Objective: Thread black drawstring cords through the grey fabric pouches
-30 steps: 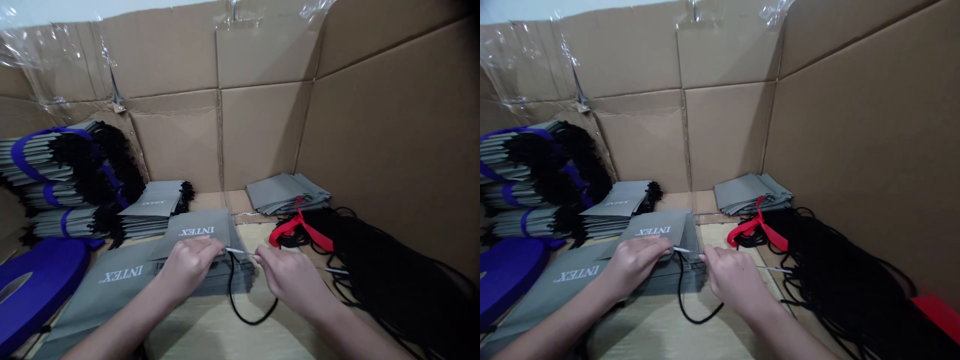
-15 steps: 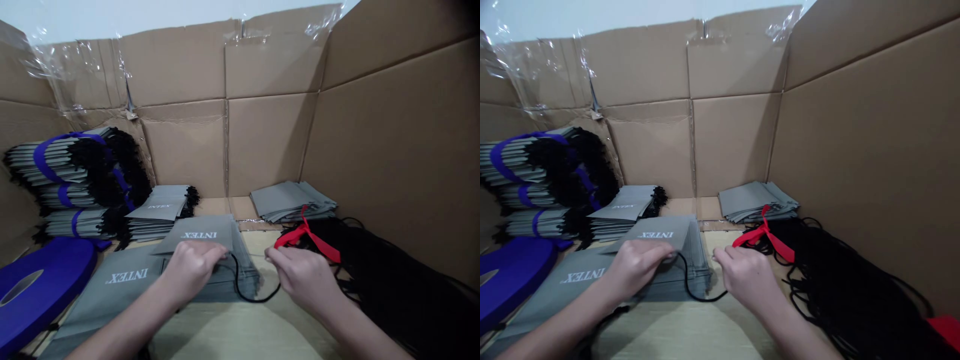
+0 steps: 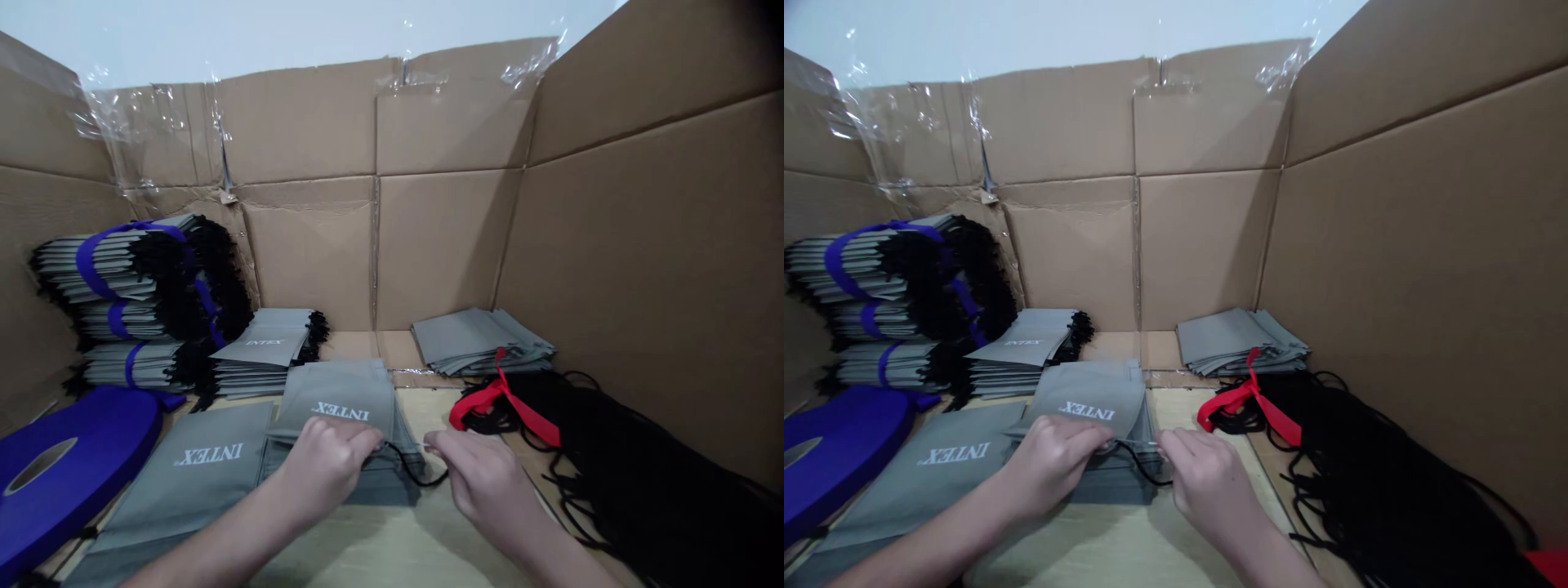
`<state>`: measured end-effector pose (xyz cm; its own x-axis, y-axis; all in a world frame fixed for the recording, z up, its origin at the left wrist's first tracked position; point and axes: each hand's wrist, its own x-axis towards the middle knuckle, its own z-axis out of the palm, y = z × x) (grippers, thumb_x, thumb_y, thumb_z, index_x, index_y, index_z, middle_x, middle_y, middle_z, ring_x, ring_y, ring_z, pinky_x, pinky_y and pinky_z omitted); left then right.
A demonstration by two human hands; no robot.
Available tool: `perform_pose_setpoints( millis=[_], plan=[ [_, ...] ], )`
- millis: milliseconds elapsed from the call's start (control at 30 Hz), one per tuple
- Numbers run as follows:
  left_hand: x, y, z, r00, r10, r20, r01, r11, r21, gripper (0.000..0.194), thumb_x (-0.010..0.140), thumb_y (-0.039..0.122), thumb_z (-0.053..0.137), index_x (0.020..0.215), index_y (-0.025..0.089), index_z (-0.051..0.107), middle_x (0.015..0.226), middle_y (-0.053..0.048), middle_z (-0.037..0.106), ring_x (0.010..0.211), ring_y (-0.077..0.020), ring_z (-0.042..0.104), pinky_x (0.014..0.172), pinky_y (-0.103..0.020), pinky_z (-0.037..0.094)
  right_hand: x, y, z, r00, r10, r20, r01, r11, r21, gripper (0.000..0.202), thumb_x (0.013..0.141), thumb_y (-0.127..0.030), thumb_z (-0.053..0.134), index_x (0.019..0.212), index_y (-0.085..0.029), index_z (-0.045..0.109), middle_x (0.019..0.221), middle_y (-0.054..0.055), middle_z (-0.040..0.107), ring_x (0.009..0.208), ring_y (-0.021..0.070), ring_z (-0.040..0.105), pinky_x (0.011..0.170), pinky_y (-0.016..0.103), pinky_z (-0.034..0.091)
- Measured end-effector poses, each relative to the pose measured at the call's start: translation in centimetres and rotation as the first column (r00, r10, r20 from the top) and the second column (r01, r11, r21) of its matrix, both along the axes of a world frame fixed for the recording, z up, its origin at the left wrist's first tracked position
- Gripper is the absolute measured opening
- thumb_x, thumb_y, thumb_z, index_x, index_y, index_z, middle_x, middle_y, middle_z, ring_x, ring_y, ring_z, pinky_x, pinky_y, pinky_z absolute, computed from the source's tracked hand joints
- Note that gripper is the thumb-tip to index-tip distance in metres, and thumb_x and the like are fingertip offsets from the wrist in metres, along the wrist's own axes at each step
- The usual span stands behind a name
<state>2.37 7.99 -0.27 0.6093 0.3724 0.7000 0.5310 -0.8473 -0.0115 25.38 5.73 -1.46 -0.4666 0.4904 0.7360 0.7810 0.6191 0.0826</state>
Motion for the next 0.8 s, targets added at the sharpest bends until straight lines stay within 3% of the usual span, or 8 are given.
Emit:
perform_pose_setpoints(
  millis=[133, 233, 300, 367, 433, 500, 633, 800],
  plan=[
    [0.4, -0.3, -0.1, 1.000, -0.011, 0.007, 0.012, 0.998, -0.054, 0.027, 0.089, 0.012, 0.041, 0.088, 0.018, 0.067, 0.069, -0.002, 0.071, 0.059, -0.0137, 0.067, 0.053, -0.021, 0.050, -0.1, -0.2, 0.2, 1.000, -0.021, -0.006, 0.021, 1.000, 0.020, 0.035, 0.076, -0.001, 0.034, 0.068, -0.019, 0.062, 0.055, 0.002, 0.059, 0.052, 0.0140, 0.055, 0.051, 0.024, 0.038],
    [-0.4, -0.3, 1.7, 0.997, -0.023, -0.071, 0.013, 0.991, -0.135, 0.020, 0.090, 0.024, 0.048, 0.100, 0.021, 0.066, 0.085, -0.003, 0.073, 0.076, -0.0153, 0.069, 0.068, -0.023, 0.053, 0.9, 0.7, 0.4, 0.996, -0.033, -0.086, 0.029, 0.998, -0.048, 0.034, 0.075, -0.001, 0.034, 0.070, -0.020, 0.062, 0.060, 0.002, 0.064, 0.054, 0.0140, 0.059, 0.050, 0.022, 0.040],
    [-1.6, -0.1, 3.2, 0.991, 0.041, -0.126, -0.062, 0.984, -0.168, 0.032, 0.085, 0.031, 0.057, 0.115, 0.022, 0.059, 0.109, -0.006, 0.068, 0.100, -0.0200, 0.064, 0.082, -0.030, 0.052, 1.6, 1.4, 0.3, 0.975, -0.069, -0.210, 0.041, 0.990, -0.135, 0.031, 0.079, -0.005, 0.036, 0.073, -0.020, 0.062, 0.067, 0.002, 0.068, 0.059, 0.0145, 0.064, 0.053, 0.022, 0.044],
    [-3.2, 0.4, 4.3, 0.976, 0.142, -0.163, -0.166, 0.975, -0.147, 0.044, 0.079, 0.034, 0.063, 0.121, 0.020, 0.056, 0.117, -0.010, 0.063, 0.111, -0.0249, 0.057, 0.086, -0.035, 0.051, 2.0, 2.0, 0.0, 0.943, -0.102, -0.316, 0.037, 0.978, -0.206, 0.028, 0.085, -0.013, 0.037, 0.076, -0.020, 0.063, 0.072, 0.003, 0.070, 0.060, 0.0153, 0.065, 0.055, 0.023, 0.046],
    [-5.1, 1.2, 4.8, 0.966, 0.224, -0.132, -0.243, 0.958, -0.151, 0.029, 0.080, 0.027, 0.060, 0.109, 0.021, 0.064, 0.106, -0.008, 0.069, 0.100, -0.0245, 0.062, 0.082, -0.035, 0.051, 2.1, 2.3, -0.2, 0.922, -0.111, -0.370, 0.020, 0.971, -0.239, 0.028, 0.089, -0.020, 0.037, 0.085, -0.019, 0.065, 0.065, 0.002, 0.068, 0.051, 0.0149, 0.061, 0.049, 0.023, 0.045],
    [-6.6, 2.1, 4.6, 0.959, 0.281, -0.031, -0.280, 0.927, -0.250, 0.020, 0.082, 0.026, 0.057, 0.098, 0.022, 0.068, 0.094, -0.005, 0.072, 0.087, -0.0219, 0.066, 0.076, -0.032, 0.052, 2.0, 2.3, -0.2, 0.919, -0.100, -0.382, -0.001, 0.967, -0.254, 0.031, 0.090, -0.023, 0.035, 0.100, -0.018, 0.064, 0.054, -0.002, 0.063, 0.041, 0.0138, 0.053, 0.043, 0.023, 0.042],
    [-7.6, 3.4, 3.8, 0.889, 0.369, 0.272, -0.153, 0.798, -0.583, 0.017, 0.073, 0.031, 0.065, 0.080, 0.017, 0.070, 0.077, -0.004, 0.072, 0.068, -0.0184, 0.065, 0.061, -0.025, 0.050, 2.1, 2.2, -0.1, 0.929, 0.010, -0.369, -0.092, 0.975, -0.203, 0.032, 0.086, -0.015, 0.036, 0.096, -0.019, 0.066, 0.067, 0.002, 0.069, 0.052, 0.0135, 0.062, 0.050, 0.022, 0.047],
    [-6.8, 3.7, 3.5, 0.805, 0.398, 0.439, 0.050, 0.693, -0.719, 0.022, 0.062, 0.034, 0.072, 0.071, 0.014, 0.071, 0.066, -0.004, 0.069, 0.060, -0.0162, 0.061, 0.054, -0.023, 0.045, 3.8, 2.7, 0.3, 0.949, 0.038, -0.314, -0.072, 0.992, -0.099, 0.041, 0.074, -0.004, 0.035, 0.086, -0.022, 0.070, 0.078, 0.003, 0.073, 0.068, 0.0160, 0.068, 0.061, 0.025, 0.053]
  ],
)
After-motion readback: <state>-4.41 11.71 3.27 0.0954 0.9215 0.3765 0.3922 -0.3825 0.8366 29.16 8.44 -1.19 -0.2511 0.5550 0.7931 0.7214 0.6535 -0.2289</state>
